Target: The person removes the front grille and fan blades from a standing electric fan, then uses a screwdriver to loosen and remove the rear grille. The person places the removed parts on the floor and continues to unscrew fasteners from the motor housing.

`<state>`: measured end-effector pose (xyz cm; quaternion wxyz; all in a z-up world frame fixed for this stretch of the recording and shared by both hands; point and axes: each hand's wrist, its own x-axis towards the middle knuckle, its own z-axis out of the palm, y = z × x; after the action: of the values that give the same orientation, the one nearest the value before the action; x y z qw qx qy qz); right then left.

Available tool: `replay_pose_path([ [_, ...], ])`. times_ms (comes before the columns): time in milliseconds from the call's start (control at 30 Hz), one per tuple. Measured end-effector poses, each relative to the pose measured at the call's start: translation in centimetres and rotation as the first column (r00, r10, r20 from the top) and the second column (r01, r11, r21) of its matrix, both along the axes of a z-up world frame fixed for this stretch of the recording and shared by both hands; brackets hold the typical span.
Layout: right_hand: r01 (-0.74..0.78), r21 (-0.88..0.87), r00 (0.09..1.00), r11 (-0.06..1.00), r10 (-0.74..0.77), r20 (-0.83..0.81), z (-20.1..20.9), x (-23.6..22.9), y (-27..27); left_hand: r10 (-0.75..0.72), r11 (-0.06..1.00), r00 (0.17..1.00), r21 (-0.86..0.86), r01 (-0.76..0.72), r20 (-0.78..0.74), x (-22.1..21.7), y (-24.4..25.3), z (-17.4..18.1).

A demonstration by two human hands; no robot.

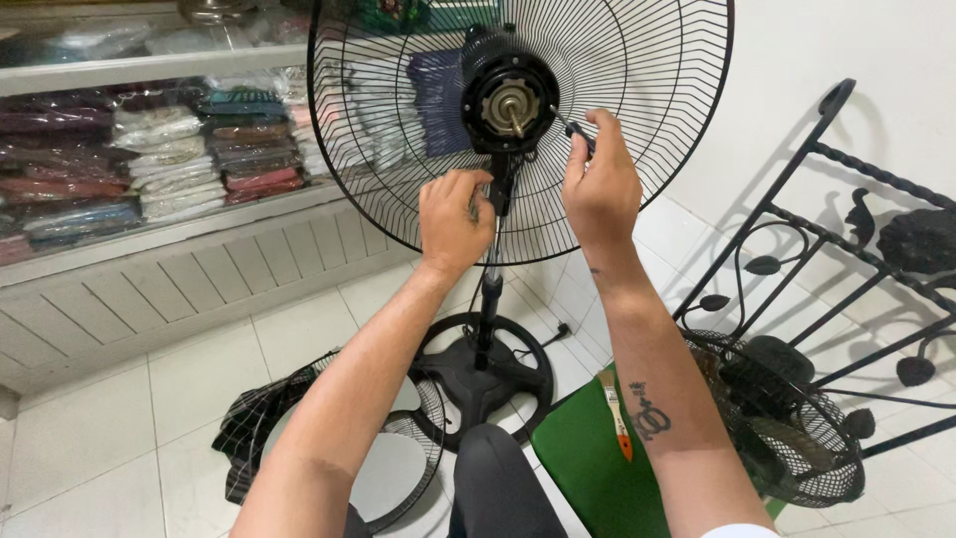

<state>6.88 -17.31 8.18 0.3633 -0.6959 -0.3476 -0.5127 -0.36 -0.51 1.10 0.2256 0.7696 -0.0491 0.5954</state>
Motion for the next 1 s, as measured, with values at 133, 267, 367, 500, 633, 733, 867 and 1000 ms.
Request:
replay_pose_path([
  [133, -0.037, 0.010, 0.985, 0.999, 0.035, 0.169, -0.9, 0.8, -0.3, 0.004, 1.000, 1.000, 0.031, -0.004, 0.009, 0.6, -0.3, 1.7],
  [267, 0.040, -0.018, 0.996, 0.999, -0.042, -0.080, -0.6, 1.3, -0.1, 0.024, 0.993, 0.999, 0.114, -0.028, 0.033, 1.9, -0.7, 3.8],
  [367, 0.126, -0.022, 0.988, 0.992, -0.128, -0.084, -0.3, 1.2, 0.0, 0.051, 0.968, 0.998, 0.242, -0.061, 0.049, 3.5, -0.6, 5.3],
  [500, 0.014, 0.058, 0.977, 0.998, -0.026, 0.213, -0.2, 0.4, 0.0, 0.085, 0.930, 0.996, 0.359, -0.079, -0.001, 5.8, 0.0, 6.6],
  [633, 0.023, 0.038, 0.966, 0.999, -0.032, 0.257, 0.3, -0.1, -0.1, 0.135, 0.914, 0.991, 0.386, -0.124, -0.003, 7.5, 0.2, 6.8],
  [733, 0.111, -0.143, 0.857, 0.983, -0.168, -0.488, 0.8, -0.1, 0.0, 0.154, 0.911, 0.988, 0.385, -0.146, 0.011, 8.1, 0.1, 6.9],
  [867, 0.107, -0.010, 0.989, 0.994, -0.107, -0.101, 0.4, 0.3, -0.1, 0.166, 0.915, 0.986, 0.367, -0.165, 0.031, 8.3, -0.2, 6.7],
  [1000, 0.041, 0.025, 0.968, 0.999, -0.046, 0.245, -0.4, 0.5, -0.7, 0.172, 0.905, 0.983, 0.386, -0.182, 0.059, 8.6, -0.4, 7.0],
])
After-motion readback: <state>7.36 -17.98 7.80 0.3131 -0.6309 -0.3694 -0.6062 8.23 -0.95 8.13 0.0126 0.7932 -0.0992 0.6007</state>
